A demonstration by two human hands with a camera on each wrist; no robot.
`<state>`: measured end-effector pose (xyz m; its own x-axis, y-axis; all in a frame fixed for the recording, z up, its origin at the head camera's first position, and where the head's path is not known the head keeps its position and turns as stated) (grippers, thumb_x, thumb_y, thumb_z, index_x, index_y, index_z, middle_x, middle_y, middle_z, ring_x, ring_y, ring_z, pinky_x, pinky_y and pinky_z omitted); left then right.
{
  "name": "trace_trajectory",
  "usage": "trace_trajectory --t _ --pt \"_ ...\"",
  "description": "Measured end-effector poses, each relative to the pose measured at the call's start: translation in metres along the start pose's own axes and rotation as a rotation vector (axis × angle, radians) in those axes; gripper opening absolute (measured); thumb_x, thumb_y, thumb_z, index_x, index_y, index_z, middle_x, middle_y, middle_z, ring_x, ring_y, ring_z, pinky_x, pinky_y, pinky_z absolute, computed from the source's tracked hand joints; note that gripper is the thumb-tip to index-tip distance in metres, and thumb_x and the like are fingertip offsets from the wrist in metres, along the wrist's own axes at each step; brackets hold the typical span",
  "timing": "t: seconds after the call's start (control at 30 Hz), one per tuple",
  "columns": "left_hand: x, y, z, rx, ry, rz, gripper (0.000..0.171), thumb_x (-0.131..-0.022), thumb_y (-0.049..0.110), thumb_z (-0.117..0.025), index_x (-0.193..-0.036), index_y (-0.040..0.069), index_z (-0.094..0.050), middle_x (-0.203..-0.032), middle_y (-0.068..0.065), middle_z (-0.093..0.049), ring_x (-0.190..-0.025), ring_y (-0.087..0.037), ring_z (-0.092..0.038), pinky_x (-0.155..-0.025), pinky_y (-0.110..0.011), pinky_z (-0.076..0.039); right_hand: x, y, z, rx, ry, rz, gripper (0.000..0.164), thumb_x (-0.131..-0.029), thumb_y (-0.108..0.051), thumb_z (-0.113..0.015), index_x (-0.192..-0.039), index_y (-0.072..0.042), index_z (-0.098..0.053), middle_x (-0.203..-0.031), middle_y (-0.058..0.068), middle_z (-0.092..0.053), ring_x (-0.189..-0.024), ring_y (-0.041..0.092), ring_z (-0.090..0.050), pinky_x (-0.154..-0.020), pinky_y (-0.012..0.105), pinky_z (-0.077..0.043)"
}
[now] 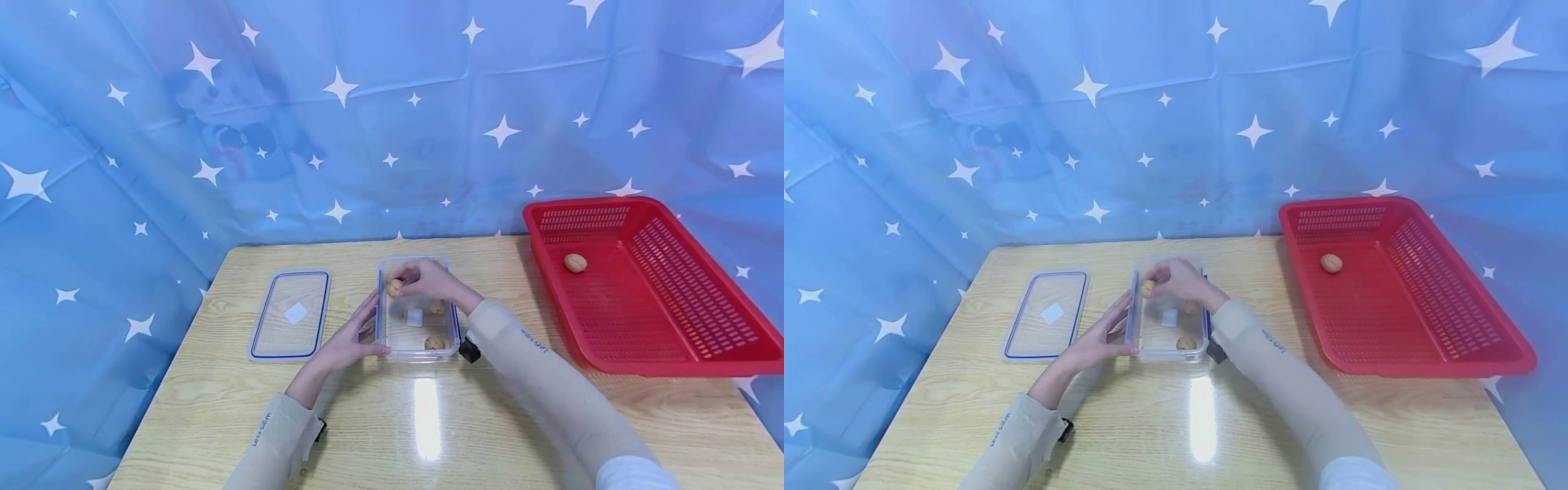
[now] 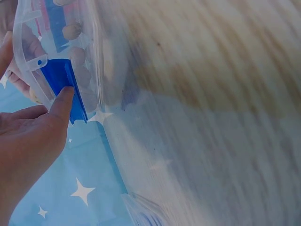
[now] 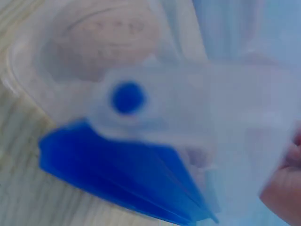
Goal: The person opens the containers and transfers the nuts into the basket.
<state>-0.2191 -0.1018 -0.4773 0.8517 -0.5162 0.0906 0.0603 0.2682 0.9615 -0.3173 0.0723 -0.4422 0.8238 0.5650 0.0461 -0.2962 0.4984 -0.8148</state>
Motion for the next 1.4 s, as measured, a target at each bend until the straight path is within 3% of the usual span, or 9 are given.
trace_trajectory --t 0.37,0.8,1.03,1.4 --pt "0.0 0.0 0.0 -0.004 -0.006 -0.013 0.104 -0.085 0.004 -0.076 -0.162 0.011 -0.005 -0.17 -0.004 0.007 -0.155 -0.036 -0.01 -0.126 -0.049 -0.026 0.001 -0.004 0.021 -0.011 0.012 -0.062 0.038 -0.089 -0.015 -0.075 -0.125 -0.006 -0.066 -0.123 0.015 -0.07 -0.117 0.032 -0.066 -0.103 0.045 -0.055" --pt "-0.002 0.0 0.001 0.002 -0.009 0.0 0.104 -0.085 0.002 -0.075 -0.161 0.008 -0.004 -0.17 -0.006 0.008 -0.155 -0.039 -0.011 -0.125 -0.049 -0.026 0.007 -0.01 0.045 -0.004 0.057 -0.045 0.039 -0.088 -0.018 -0.077 -0.124 -0.006 -0.067 -0.122 0.015 -0.07 -0.115 0.032 -0.066 -0.102 0.046 -0.056" --pt "-0.002 0.001 0.001 0.0 -0.012 -0.006 0.104 -0.085 0.002 -0.075 -0.161 0.008 -0.004 -0.17 -0.007 0.008 -0.155 -0.039 -0.01 -0.125 -0.051 -0.026 0.011 -0.016 0.066 -0.06 0.087 -0.004 0.039 -0.089 -0.011 -0.074 -0.125 0.002 -0.065 -0.123 0.023 -0.067 -0.116 0.038 -0.065 -0.102 0.048 -0.055" --pt "-0.002 0.002 0.001 -0.01 -0.01 0.004 0.104 -0.085 0.001 -0.075 -0.161 0.009 -0.006 -0.17 -0.005 0.008 -0.155 -0.037 -0.01 -0.125 -0.049 -0.027 0.02 -0.013 0.107 -0.079 0.132 -0.044 0.043 -0.094 -0.016 -0.069 -0.132 0.0 -0.06 -0.129 0.023 -0.064 -0.121 0.035 -0.061 -0.099 0.04 -0.055"
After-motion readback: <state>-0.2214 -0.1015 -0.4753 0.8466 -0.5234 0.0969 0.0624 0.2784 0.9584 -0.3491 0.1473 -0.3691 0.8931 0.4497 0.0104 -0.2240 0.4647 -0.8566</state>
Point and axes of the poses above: each hand's wrist, its own x-axis away from the middle knuckle, its own z-axis out of the back of the hand, y = z × x, the point moved 5 cm from there along -x, towards the middle knuckle
